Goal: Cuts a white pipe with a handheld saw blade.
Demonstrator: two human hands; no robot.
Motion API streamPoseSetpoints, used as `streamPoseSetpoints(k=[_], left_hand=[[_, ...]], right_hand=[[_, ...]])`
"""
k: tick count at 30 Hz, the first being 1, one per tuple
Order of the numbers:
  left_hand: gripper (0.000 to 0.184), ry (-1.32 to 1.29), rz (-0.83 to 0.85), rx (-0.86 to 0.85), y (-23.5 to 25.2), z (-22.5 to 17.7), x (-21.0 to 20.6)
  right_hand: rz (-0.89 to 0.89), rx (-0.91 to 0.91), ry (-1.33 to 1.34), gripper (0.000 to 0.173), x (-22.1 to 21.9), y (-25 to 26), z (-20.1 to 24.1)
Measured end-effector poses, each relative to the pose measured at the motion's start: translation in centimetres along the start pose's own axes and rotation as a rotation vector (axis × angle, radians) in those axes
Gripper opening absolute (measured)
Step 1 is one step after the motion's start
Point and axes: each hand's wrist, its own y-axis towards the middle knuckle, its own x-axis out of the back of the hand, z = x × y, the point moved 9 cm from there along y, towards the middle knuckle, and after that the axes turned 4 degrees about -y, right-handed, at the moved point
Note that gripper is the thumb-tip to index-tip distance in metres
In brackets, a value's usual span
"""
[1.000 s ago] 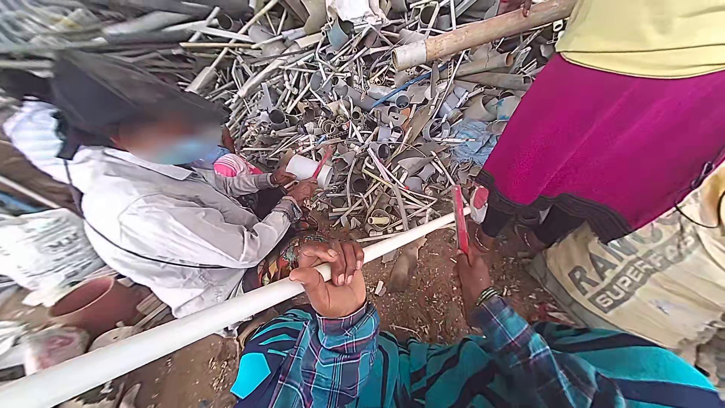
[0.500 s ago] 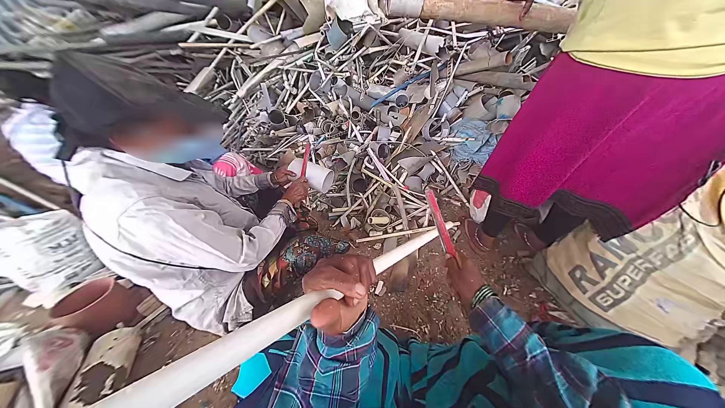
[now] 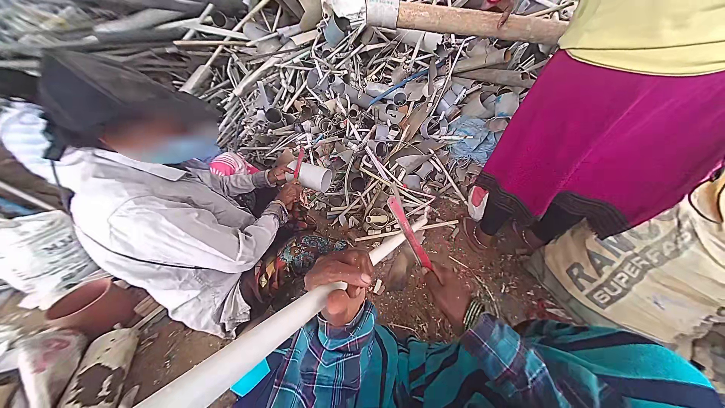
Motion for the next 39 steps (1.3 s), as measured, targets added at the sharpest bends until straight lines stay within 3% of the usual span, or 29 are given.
streamPoseSetpoints(k=[3, 9, 14, 16, 22, 24, 27, 29, 31, 35, 37, 39], left_hand=[[0.038, 0.072, 0.012, 0.036, -0.5, 0.8, 0.2], [0.040, -0.142, -0.006, 0.047, 0.2, -0.2, -1.4], [0.032, -0.035, -0.075, 0.109, -1.4, 2.7, 0.2], [0.031, -0.054, -0.071, 0.116, -1.8, 3.2, 0.1], [0.040, -0.222, 0.002, 0.094, -0.5, 0.8, -1.8], [0.037, -0.181, -0.001, 0.096, -0.8, 1.6, -1.4], [0.031, -0.042, -0.036, 0.144, -1.8, 3.6, -0.6], [0.029, -0.019, -0.054, 0.164, -2.3, 4.2, -0.5], [0.030, -0.089, -0.060, 0.152, -1.9, 3.5, -1.0], [0.031, -0.156, -0.120, 0.100, 0.3, 0.9, -2.0], [0.030, -0.116, -0.179, 0.070, 0.6, 0.8, -1.9], [0.029, -0.080, -0.165, 0.100, 0.0, 1.8, -1.1]], right_hand=[[0.027, 0.150, -0.049, 0.035, -1.6, -1.7, 1.9], [-0.076, -0.257, -0.039, 0.039, 3.3, 4.3, -6.6], [0.124, 0.054, 0.057, 0.033, -1.1, -1.4, 2.1], [0.107, 0.114, -0.013, 0.034, -1.0, -1.6, 2.4], [-0.074, -0.376, -0.005, 0.038, 5.2, 5.2, -8.7], [-0.015, -0.317, 0.027, 0.037, 3.7, 4.5, -6.8], [0.153, -0.033, 0.063, 0.030, -0.8, 0.2, 0.5], [0.176, 0.066, 0.044, 0.031, -1.4, -1.2, 2.4], [0.123, 0.001, 0.002, 0.033, 0.0, 0.3, 0.2], [0.013, -0.312, -0.108, 0.041, 3.7, 4.8, -7.5], [0.025, -0.295, -0.125, 0.041, 3.3, 4.5, -6.4], [0.109, -0.132, -0.080, 0.037, 0.9, 2.2, -2.0]])
